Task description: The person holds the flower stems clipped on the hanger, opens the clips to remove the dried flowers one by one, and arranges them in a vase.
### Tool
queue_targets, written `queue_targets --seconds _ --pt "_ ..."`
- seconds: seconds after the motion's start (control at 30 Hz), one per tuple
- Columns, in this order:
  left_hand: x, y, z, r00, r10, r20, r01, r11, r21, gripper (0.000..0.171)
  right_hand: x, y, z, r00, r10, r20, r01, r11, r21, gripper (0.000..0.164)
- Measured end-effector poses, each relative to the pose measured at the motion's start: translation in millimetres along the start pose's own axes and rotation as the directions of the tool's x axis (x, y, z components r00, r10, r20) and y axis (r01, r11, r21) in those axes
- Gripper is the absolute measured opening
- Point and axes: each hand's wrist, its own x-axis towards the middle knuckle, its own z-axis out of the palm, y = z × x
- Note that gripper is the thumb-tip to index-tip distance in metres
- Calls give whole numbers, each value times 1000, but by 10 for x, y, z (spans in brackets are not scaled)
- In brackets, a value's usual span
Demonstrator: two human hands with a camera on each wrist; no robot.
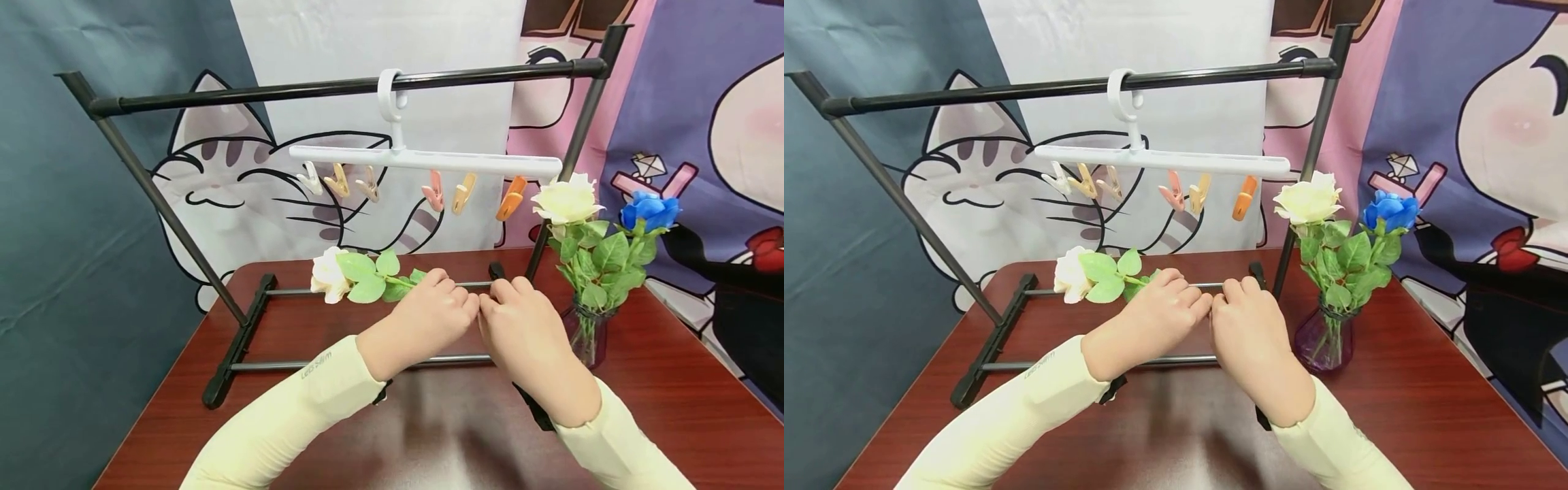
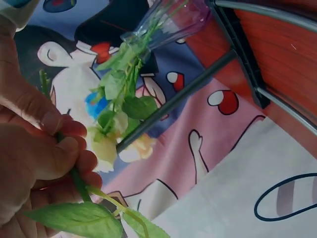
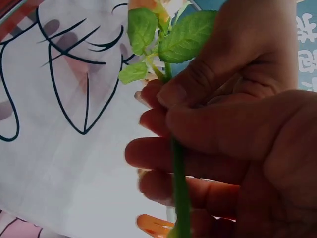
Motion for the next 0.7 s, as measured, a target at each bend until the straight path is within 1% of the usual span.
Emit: queue_targets --seconds 0.1,0.17,0.27,0.3,0.37,0.43,0.5,0.57,0.63,0.7 --pt "11 38 -11 1000 11 -10 -10 999 32 21 -30 -12 -39 996 36 83 -37 999 8 24" --pt "22 53 -22 1000 13 -13 -13 999 49 21 -43 3 -45 993 49 106 -53 998 31 24" --pt "32 49 -53 999 9 -35 -6 996 91 19 -62 72 -31 994 49 93 -56 996 74 17" --pt "30 41 -72 999 10 -53 -5 995 103 19 -69 108 -24 997 42 71 -48 995 84 15" --pt "19 26 -109 993 24 -114 -8 990 141 25 -102 202 -17 999 34 15 -35 994 105 14" --pt "-1 7 -157 980 58 -191 -22 982 187 34 -155 317 -22 998 37 -45 -30 991 130 14" --pt "-27 -17 -198 957 104 -271 -42 974 225 40 -215 437 -44 994 41 -104 -24 988 152 13" --pt "-53 -42 -220 932 143 -333 -57 965 255 42 -283 552 -85 987 63 -150 -37 984 173 15" --pt "-81 -66 -217 912 159 -379 -58 963 265 41 -339 657 -128 975 108 -194 -71 980 186 18" --pt "-110 -88 -191 904 144 -403 -47 970 240 40 -394 758 -163 956 184 -230 -136 969 207 17"
